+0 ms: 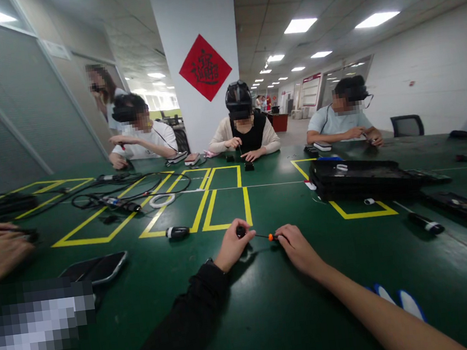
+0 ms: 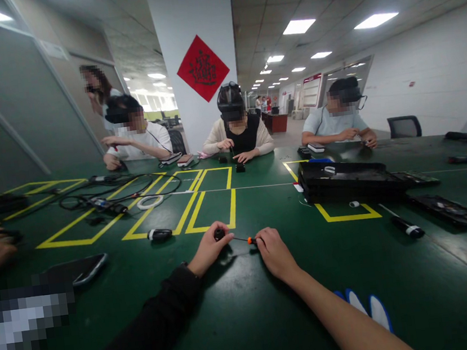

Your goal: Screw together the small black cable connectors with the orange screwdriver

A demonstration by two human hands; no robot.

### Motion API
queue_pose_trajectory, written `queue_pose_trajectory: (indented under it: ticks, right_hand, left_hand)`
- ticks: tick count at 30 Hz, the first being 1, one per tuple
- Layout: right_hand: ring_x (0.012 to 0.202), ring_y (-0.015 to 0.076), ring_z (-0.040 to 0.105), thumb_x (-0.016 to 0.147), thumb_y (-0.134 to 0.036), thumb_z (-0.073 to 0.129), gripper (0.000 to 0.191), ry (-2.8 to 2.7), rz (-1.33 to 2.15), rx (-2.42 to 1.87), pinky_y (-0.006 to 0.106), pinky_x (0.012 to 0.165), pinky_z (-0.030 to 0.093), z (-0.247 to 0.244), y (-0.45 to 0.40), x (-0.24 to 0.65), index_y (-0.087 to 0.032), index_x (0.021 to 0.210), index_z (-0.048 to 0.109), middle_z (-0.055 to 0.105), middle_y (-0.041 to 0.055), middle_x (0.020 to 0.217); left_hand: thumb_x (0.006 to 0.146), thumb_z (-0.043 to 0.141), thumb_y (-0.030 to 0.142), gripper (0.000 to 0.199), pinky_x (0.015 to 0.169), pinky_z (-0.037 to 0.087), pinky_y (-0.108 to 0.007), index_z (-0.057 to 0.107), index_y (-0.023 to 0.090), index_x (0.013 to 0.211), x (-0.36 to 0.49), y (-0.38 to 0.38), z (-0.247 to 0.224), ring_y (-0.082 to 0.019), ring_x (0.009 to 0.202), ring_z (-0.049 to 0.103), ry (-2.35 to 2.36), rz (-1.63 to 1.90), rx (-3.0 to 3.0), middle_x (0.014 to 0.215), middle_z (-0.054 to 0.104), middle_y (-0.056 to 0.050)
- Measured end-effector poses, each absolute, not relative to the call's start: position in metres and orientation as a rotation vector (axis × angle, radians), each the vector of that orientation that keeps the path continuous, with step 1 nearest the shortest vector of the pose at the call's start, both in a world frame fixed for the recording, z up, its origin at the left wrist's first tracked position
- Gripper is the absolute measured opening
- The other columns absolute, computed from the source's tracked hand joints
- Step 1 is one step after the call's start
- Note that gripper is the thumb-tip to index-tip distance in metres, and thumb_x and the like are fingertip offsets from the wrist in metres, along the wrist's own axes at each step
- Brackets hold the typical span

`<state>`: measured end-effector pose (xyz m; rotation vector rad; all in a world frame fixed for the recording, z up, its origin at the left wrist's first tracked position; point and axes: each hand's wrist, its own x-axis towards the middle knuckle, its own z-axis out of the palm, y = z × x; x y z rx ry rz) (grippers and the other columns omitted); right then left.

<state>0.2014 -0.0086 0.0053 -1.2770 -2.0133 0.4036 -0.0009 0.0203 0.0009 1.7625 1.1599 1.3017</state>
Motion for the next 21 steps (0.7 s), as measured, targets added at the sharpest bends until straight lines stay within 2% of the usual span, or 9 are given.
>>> queue_pose_trajectory:
  ticks: [3, 8, 13, 16, 21]
  right_hand:
    - [0.091, 0.0171, 0.046, 0.088, -0.023, 0.033, 0.024, -2.018, 0.395, -1.281, 0.033, 0.084, 0.037, 0.0053, -0.0091, 0.2017, -0.019, 0.087, 0.057, 0.054, 0.005, 0.09]
    - [0.093, 0.0176, 0.046, 0.082, -0.019, 0.044, 0.015, -2.015, 0.42, -1.245, 0.033, 0.083, 0.038, 0.0091, -0.0123, 0.2007, -0.02, 0.093, 0.054, 0.054, 0.0044, 0.094]
    - [0.097, 0.0189, 0.046, 0.079, -0.021, 0.05, 0.022, -2.016, 0.448, -1.234, 0.034, 0.086, 0.038, 0.0115, -0.0144, 0.1995, -0.02, 0.1, 0.054, 0.054, 0.0056, 0.1]
    - [0.102, 0.0192, 0.045, 0.083, -0.023, 0.044, 0.026, -2.017, 0.466, -1.238, 0.036, 0.09, 0.035, 0.0107, -0.0137, 0.1998, -0.021, 0.107, 0.053, 0.055, 0.0065, 0.104]
    - [0.096, 0.0178, 0.047, 0.087, -0.02, 0.034, 0.025, -2.053, 0.427, -1.21, 0.034, 0.088, 0.036, 0.0095, -0.0118, 0.2011, -0.02, 0.096, 0.058, 0.057, 0.0055, 0.095]
  left_hand:
    - [0.07, 0.059, 0.036, 0.023, 0.064, 0.037, -0.023, 0.05, 0.017, 0.08, -0.0008, 0.0195, 0.0024, -0.01, 0.065, 0.048, 1.171, 1.301, 1.753, 0.071, 0.052, 0.003]
    - [0.07, 0.059, 0.039, 0.026, 0.063, 0.037, -0.022, 0.05, 0.017, 0.079, -0.001, 0.0196, 0.0023, -0.01, 0.063, 0.047, 1.19, 1.295, 1.75, 0.07, 0.052, 0.003]
    - [0.071, 0.058, 0.037, 0.023, 0.064, 0.037, -0.022, 0.05, 0.017, 0.08, -0.0007, 0.0195, 0.0017, -0.01, 0.065, 0.047, 1.183, 1.296, 1.77, 0.071, 0.051, 0.003]
    - [0.072, 0.057, 0.035, 0.021, 0.064, 0.037, -0.022, 0.05, 0.017, 0.079, -0.0003, 0.0186, 0.0023, -0.01, 0.064, 0.047, 1.176, 1.3, 1.775, 0.07, 0.051, 0.003]
    - [0.071, 0.058, 0.036, 0.022, 0.065, 0.037, -0.023, 0.05, 0.017, 0.079, -0.0004, 0.0186, 0.0025, -0.01, 0.065, 0.047, 1.169, 1.304, 1.772, 0.07, 0.051, 0.003]
